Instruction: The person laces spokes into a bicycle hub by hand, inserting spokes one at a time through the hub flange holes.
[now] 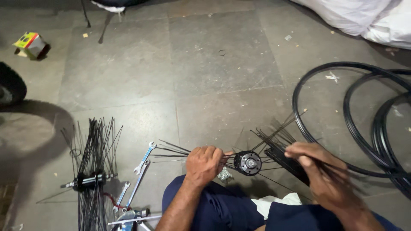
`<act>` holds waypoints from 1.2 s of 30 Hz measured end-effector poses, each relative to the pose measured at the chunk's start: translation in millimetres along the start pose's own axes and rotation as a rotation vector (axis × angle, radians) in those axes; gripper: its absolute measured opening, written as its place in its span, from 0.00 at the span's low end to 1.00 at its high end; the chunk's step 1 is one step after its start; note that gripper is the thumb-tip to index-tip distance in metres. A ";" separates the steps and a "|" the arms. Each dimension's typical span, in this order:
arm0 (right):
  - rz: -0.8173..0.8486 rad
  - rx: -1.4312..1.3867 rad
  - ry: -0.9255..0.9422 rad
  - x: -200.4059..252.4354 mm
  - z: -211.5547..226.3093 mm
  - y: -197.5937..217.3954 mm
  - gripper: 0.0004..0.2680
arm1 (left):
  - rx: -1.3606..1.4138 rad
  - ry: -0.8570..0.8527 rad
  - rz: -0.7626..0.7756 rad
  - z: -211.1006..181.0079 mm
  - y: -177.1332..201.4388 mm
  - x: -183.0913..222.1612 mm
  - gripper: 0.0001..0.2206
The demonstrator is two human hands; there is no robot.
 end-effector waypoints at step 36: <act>0.285 0.438 0.548 -1.8 0.7 -35.1 0.16 | -0.011 0.075 0.035 -3.6 -3.5 -0.4 0.18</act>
Point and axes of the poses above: each hand's wrist, its own x-axis away from the middle knuckle, its own y-axis out of the back of the hand, z = x × y, the point moved 4 cm from there along -x, towards the middle knuckle, and after that the axes turned 9 degrees about -z, right-handed, at the moved point
